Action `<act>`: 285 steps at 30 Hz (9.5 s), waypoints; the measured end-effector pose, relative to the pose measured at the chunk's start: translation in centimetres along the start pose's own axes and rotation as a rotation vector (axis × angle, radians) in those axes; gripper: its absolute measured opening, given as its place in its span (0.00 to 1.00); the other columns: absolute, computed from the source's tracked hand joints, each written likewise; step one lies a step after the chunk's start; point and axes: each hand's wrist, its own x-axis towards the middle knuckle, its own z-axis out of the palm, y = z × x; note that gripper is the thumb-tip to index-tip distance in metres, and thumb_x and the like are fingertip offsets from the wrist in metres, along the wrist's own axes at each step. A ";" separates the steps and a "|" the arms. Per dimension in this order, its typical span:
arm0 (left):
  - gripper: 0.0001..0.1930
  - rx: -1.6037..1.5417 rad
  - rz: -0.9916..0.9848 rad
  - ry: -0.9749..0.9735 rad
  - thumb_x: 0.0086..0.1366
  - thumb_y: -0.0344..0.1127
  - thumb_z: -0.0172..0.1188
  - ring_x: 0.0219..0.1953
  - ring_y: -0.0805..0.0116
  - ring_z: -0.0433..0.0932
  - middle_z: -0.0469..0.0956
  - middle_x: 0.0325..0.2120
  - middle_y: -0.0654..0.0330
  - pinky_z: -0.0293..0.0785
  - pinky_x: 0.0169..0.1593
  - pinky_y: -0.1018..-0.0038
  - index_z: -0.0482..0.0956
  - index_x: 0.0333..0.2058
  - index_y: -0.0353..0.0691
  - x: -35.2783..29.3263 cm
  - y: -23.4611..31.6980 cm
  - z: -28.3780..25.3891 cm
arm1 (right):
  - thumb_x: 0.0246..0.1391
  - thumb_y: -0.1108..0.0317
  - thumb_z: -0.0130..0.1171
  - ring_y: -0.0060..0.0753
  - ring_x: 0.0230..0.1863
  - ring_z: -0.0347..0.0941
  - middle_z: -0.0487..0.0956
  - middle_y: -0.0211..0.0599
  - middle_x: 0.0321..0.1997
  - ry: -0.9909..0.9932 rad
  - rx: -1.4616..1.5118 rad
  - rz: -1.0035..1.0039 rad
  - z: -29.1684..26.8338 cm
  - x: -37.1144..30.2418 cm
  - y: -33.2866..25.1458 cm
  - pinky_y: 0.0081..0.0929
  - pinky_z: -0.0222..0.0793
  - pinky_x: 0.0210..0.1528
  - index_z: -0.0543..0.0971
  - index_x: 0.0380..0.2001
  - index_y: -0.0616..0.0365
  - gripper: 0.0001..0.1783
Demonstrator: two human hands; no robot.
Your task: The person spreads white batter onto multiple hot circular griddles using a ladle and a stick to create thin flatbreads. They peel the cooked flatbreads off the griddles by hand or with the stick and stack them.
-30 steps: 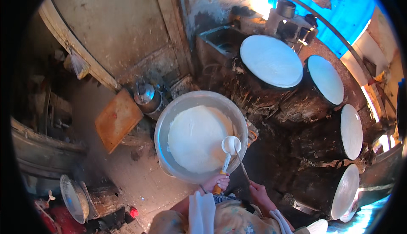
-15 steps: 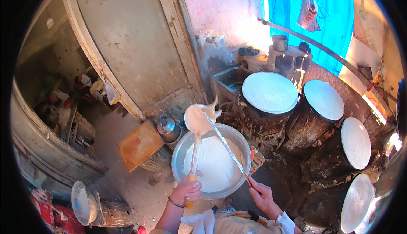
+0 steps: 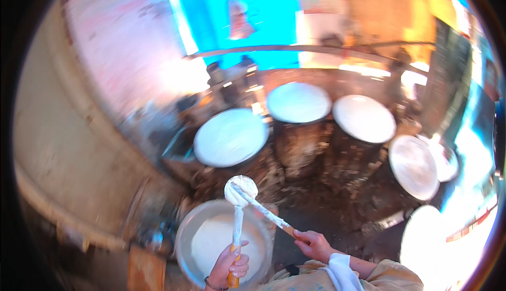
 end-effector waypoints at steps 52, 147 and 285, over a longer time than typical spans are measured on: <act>0.23 1.901 0.240 -0.975 0.52 0.30 0.51 0.48 0.47 0.69 0.71 0.43 0.42 0.65 0.51 0.62 0.68 0.49 0.42 65.1 -32.3 41.1 | 0.53 0.65 0.53 0.18 0.07 0.55 0.62 0.24 0.13 1.796 0.734 0.627 -36.2 0.4 22.6 0.17 0.51 0.08 0.72 0.29 0.55 0.06; 0.27 0.425 -0.353 -0.168 0.58 0.26 0.54 0.12 0.81 0.58 0.63 0.23 0.64 0.56 0.13 0.87 0.59 0.55 0.51 45.7 -12.9 32.0 | 0.41 0.64 0.63 0.13 0.11 0.57 0.70 0.21 0.15 0.271 0.387 1.051 -54.2 -2.2 27.2 0.13 0.48 0.11 0.80 0.37 0.50 0.15; 0.05 0.164 -1.079 -0.451 0.62 0.27 0.43 0.12 0.82 0.58 0.59 0.14 0.68 0.57 0.15 0.84 0.64 0.37 0.42 45.3 -21.0 33.8 | 0.57 0.59 0.49 0.17 0.09 0.53 0.61 0.24 0.12 1.704 1.156 0.533 -33.3 -6.5 18.4 0.16 0.48 0.10 0.72 0.48 0.45 0.15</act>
